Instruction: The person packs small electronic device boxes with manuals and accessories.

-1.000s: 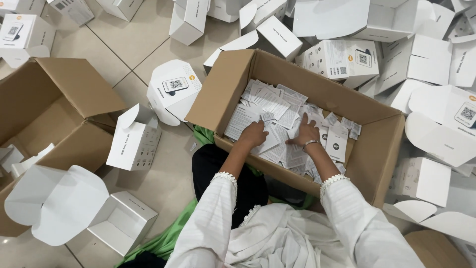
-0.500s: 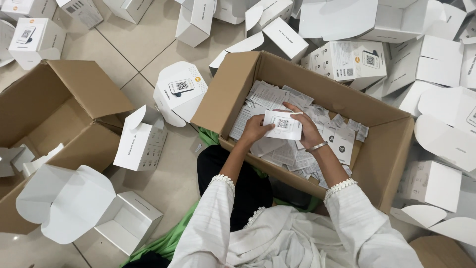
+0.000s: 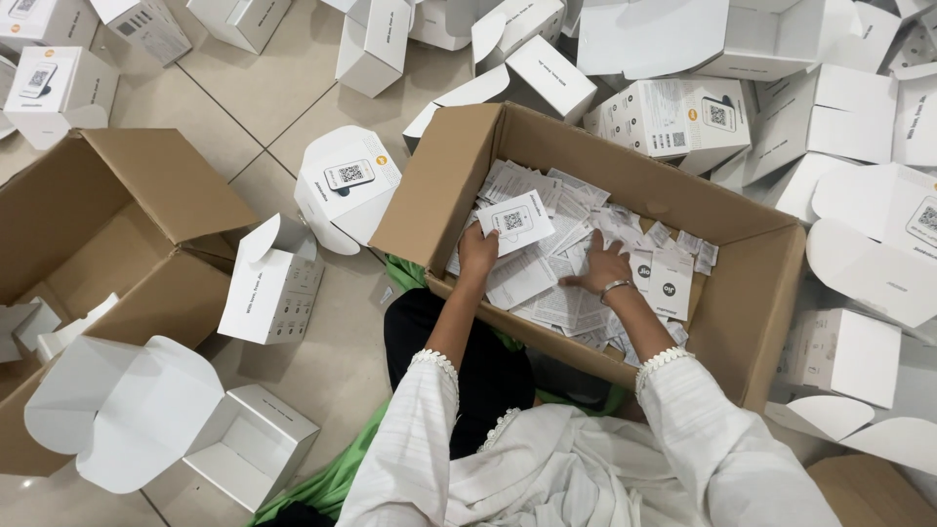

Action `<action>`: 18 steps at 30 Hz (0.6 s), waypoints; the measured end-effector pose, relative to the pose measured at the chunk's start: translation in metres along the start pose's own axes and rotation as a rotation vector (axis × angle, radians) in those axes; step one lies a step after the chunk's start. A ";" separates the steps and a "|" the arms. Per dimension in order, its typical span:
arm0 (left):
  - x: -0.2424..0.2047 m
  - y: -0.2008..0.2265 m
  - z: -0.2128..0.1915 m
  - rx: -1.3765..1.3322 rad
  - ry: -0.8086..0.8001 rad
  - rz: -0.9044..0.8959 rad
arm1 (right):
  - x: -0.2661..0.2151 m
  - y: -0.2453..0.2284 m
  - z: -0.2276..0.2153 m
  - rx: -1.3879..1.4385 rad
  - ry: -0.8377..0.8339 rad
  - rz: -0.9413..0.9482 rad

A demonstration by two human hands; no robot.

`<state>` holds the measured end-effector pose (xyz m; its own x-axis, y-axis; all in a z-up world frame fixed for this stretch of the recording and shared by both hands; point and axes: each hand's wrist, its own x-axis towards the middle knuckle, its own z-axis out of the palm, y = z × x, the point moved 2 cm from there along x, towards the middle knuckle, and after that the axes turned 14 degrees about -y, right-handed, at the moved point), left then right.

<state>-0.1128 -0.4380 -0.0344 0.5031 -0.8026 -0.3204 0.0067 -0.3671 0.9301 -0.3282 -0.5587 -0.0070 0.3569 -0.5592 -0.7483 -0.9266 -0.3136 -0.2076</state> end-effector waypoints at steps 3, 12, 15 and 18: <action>0.001 -0.003 0.001 0.005 -0.008 -0.008 | 0.050 0.046 0.007 0.201 0.197 -0.011; -0.017 0.023 0.001 -0.062 -0.126 -0.125 | 0.025 0.013 0.012 0.060 0.159 -0.127; -0.003 0.001 0.004 -0.027 -0.093 -0.053 | -0.011 -0.020 0.005 0.004 0.194 -0.313; -0.009 0.009 0.003 0.002 -0.101 -0.095 | -0.003 -0.003 -0.004 0.190 0.294 -0.243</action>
<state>-0.1200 -0.4354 -0.0240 0.4111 -0.8070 -0.4239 0.0483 -0.4451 0.8942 -0.3258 -0.5592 -0.0012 0.5611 -0.6902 -0.4570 -0.8066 -0.3316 -0.4894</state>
